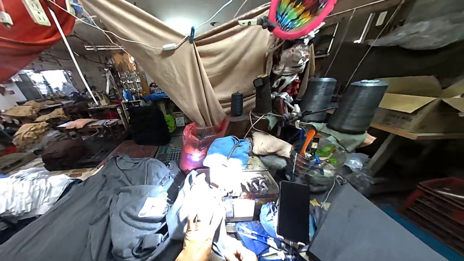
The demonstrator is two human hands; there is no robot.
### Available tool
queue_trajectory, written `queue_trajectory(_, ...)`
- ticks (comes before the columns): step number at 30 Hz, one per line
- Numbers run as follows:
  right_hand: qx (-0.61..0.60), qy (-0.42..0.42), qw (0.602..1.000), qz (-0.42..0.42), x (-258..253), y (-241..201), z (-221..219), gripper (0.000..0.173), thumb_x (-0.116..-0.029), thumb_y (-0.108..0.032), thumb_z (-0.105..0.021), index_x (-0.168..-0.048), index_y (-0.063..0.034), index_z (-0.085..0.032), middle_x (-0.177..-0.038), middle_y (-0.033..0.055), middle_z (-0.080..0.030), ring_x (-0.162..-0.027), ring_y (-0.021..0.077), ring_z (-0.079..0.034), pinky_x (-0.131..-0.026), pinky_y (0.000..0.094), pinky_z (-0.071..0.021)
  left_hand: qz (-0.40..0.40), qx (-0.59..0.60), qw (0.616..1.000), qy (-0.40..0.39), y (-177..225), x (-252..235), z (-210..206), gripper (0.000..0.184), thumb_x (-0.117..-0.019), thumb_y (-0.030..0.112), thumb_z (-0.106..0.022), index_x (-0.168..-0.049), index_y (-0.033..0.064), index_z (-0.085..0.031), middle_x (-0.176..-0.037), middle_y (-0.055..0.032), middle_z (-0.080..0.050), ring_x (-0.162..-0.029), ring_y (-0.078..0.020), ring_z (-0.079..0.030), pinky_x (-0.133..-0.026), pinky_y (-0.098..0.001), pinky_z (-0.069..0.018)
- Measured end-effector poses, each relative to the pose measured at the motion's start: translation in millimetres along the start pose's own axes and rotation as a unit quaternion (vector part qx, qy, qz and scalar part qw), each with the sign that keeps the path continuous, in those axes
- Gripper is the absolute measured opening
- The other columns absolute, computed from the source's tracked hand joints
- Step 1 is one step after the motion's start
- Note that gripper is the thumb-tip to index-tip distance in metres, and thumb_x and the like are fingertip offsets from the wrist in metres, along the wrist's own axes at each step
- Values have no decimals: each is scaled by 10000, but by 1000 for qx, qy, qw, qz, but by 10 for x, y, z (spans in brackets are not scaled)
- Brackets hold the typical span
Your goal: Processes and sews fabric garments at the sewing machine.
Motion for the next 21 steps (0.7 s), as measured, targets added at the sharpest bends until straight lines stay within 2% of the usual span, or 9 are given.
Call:
queue_trajectory(3,8,5,1000,6,-245,-123,-3,91,-899,-15,-675,-828,41,-681,-732,44,-679,-671,82,-652,-696,277,-565,-15,40,999,26,-68,24,39,835,-666,45,-800,-1424,344,-619,-1437,-52,-629,-1254,-344,-626,-970,-586,-478)
queue_trajectory(5,32,12,999,13,-439,-231,-11,82,-897,-11,-662,-833,32,-691,-739,40,-678,-680,74,-647,-693,273,-561,-36,64,993,96,-109,39,110,703,-675,40,-795,-1325,293,-703,-1344,-58,-691,-1178,-342,-676,-922,-607,-510)
queue_trajectory(8,42,32,999,10,-714,-315,-17,68,-895,-18,-684,-855,31,-710,-752,34,-680,-707,72,-641,-726,275,-551,-61,77,984,146,-147,18,164,470,-801,69,-741,-1220,280,-754,-1258,10,-735,-1129,-276,-709,-892,-582,-542)
queue_trajectory(10,-5,42,999,-7,-818,-282,-34,61,-898,-23,-695,-890,37,-687,-707,24,-670,-649,77,-644,-669,265,-564,-69,92,981,159,-166,-5,194,369,-839,54,-698,-1142,248,-780,-1208,24,-753,-1117,-262,-712,-896,-564,-555)
queue_trajectory(14,-53,49,997,-35,-831,-215,-47,83,-906,-3,-685,-952,63,-664,-707,39,-669,-621,85,-642,-623,254,-563,-64,113,982,135,-191,-41,232,304,-841,44,-708,-1078,216,-791,-1140,-33,-765,-1096,-319,-711,-903,-602,-545)
queue_trajectory(15,-54,40,997,-37,-846,-211,-55,150,-908,6,-683,-1027,91,-647,-745,54,-666,-643,92,-639,-627,251,-562,-60,124,982,128,-201,-47,239,306,-853,36,-697,-1085,212,-791,-1140,-43,-766,-1108,-326,-708,-918,-619,-536)
queue_trajectory(17,-66,33,996,-42,-866,-251,-73,192,-926,9,-656,-1089,96,-604,-725,40,-648,-611,79,-622,-575,230,-547,-58,145,979,127,-225,-105,308,305,-879,28,-674,-1097,207,-790,-1152,-40,-764,-1124,-314,-704,-941,-628,-522)
queue_trajectory(19,-68,30,996,-48,-919,-247,-76,120,-969,-33,-606,-1048,57,-599,-651,16,-628,-525,66,-595,-508,215,-517,-58,170,979,94,-232,-258,433,335,-916,10,-608,-1145,180,-784,-1191,-45,-759,-1153,-318,-699,-977,-623,-512)
queue_trajectory(21,-67,10,995,-79,-1012,-184,-93,98,-1022,-80,-562,-1017,15,-584,-624,-9,-589,-481,56,-553,-458,196,-481,-35,198,979,12,-281,-381,272,383,-953,10,-537,-1229,169,-750,-1285,-80,-716,-1255,-355,-630,-1060,-646,-435)
Point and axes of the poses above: each hand's wrist, its own x-axis away from the middle knuckle, its own z-axis out of the back of the hand, y = z × x, the point moved 10 cm from there along -x, towards the middle knuckle
